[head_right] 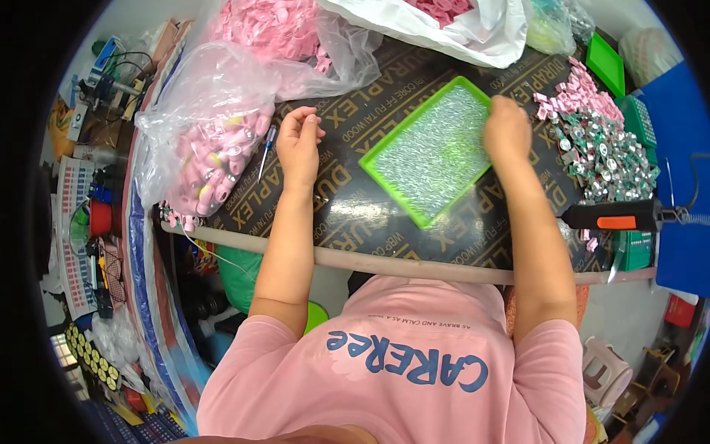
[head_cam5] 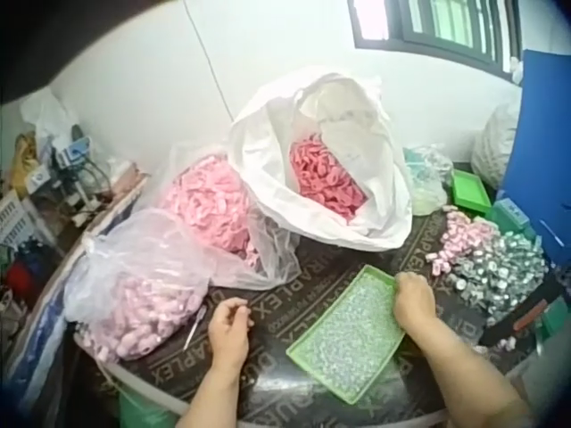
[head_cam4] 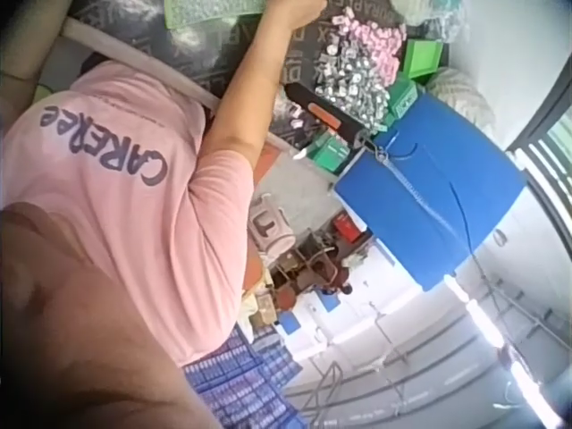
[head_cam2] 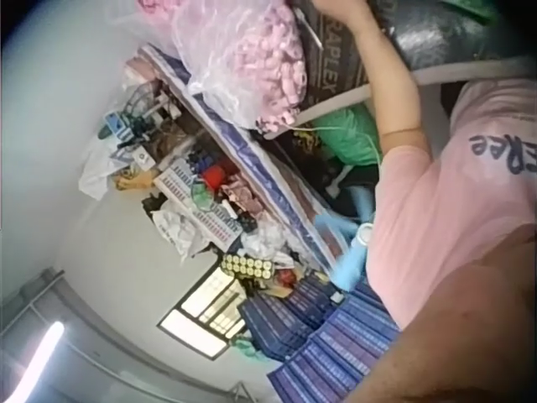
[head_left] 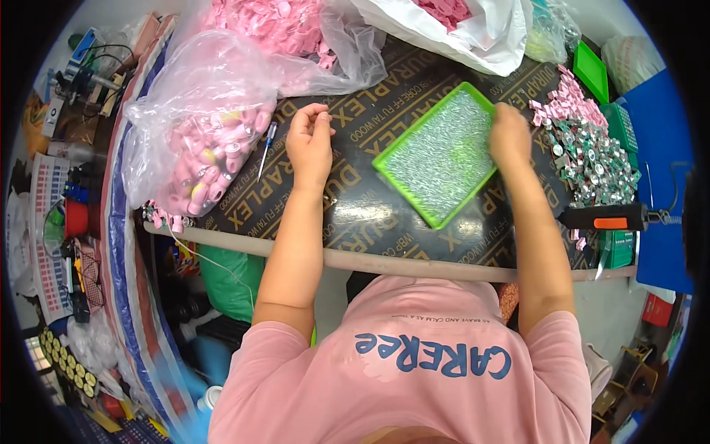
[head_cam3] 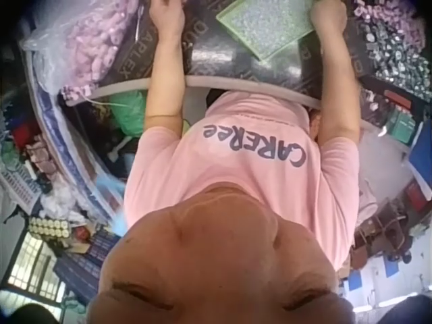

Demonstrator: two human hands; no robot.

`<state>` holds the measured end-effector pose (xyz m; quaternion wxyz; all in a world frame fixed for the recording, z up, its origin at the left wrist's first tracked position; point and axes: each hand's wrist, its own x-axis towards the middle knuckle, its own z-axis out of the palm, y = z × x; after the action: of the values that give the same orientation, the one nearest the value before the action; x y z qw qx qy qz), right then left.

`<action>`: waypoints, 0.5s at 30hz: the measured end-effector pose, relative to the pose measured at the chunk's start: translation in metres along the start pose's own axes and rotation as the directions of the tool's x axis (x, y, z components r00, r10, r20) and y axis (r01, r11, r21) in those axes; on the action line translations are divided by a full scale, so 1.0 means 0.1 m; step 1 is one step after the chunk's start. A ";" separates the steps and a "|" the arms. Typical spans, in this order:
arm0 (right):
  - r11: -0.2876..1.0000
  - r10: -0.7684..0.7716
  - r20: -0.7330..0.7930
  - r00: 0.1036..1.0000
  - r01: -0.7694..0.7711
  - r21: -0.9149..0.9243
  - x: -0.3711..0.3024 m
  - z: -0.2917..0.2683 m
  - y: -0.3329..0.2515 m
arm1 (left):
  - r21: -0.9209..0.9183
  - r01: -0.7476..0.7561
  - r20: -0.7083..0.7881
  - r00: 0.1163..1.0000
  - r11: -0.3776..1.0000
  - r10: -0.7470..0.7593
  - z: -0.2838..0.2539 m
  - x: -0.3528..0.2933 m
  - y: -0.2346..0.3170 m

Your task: Sorting and assembling small plastic toy components and metallic parts at a workbench using a handheld tool.

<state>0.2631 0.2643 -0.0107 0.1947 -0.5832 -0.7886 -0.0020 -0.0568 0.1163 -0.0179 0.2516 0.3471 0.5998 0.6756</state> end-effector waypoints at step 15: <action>0.997 0.001 0.005 1.000 -0.002 0.074 -0.05 -0.03 -0.03 | -0.008 0.045 0.017 0.999 0.999 -0.044 -0.03 -0.02 -0.03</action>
<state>0.2623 0.2577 -0.0084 0.2143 -0.5762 -0.7882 0.0288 -0.0586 0.1136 -0.0213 0.2732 0.3383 0.6023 0.6694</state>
